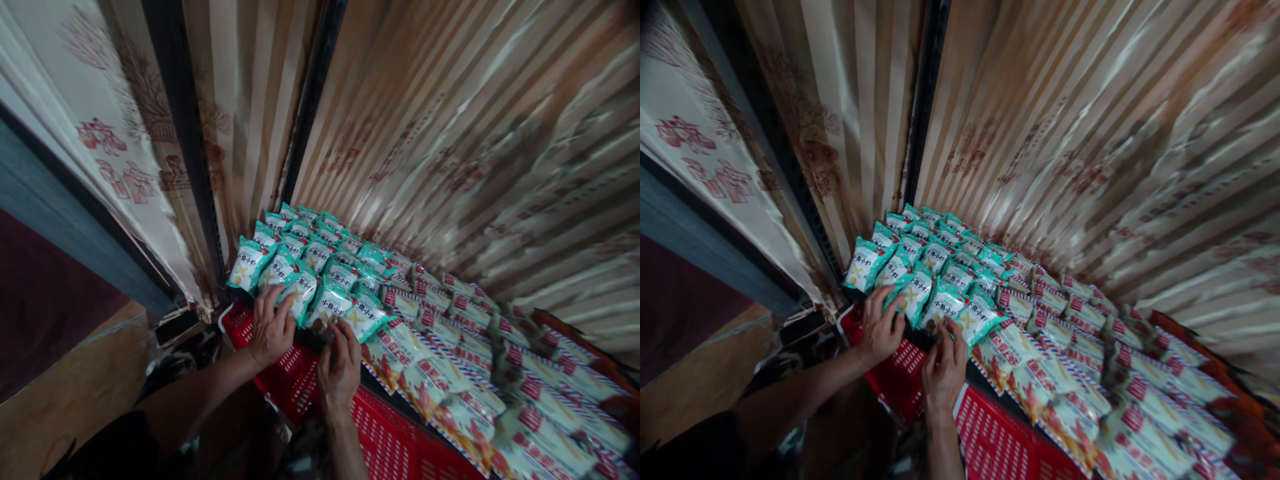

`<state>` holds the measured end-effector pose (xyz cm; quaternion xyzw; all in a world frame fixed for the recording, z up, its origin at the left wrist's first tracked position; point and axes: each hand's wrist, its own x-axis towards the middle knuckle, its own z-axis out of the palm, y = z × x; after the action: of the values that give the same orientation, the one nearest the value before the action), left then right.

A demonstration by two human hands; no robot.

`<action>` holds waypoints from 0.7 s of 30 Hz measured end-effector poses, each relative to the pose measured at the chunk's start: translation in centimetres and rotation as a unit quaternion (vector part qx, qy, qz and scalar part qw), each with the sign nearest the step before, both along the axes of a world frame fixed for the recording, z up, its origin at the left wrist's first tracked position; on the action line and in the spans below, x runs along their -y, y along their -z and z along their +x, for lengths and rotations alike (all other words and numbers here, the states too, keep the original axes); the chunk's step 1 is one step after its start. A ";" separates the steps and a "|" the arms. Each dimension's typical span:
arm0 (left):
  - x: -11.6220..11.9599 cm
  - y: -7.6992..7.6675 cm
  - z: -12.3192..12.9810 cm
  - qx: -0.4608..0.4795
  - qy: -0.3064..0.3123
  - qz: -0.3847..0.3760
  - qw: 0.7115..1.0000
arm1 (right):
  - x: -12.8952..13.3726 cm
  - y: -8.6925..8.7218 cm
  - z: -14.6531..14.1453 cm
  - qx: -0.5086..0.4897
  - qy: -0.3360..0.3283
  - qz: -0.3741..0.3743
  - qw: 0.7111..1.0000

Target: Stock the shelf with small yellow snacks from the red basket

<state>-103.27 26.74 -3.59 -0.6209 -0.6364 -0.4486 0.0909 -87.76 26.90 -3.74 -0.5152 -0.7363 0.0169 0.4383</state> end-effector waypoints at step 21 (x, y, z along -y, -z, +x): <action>-4.6 1.3 -5.9 0.141 -0.137 0.007 0.980 | -6.1 -5.6 -10.2 0.019 -0.087 -0.130 0.987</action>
<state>-109.17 31.34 -4.85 -0.4574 -0.7187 -0.5196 0.0653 -97.92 33.03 1.84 -0.5019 -0.7781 0.1410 0.3505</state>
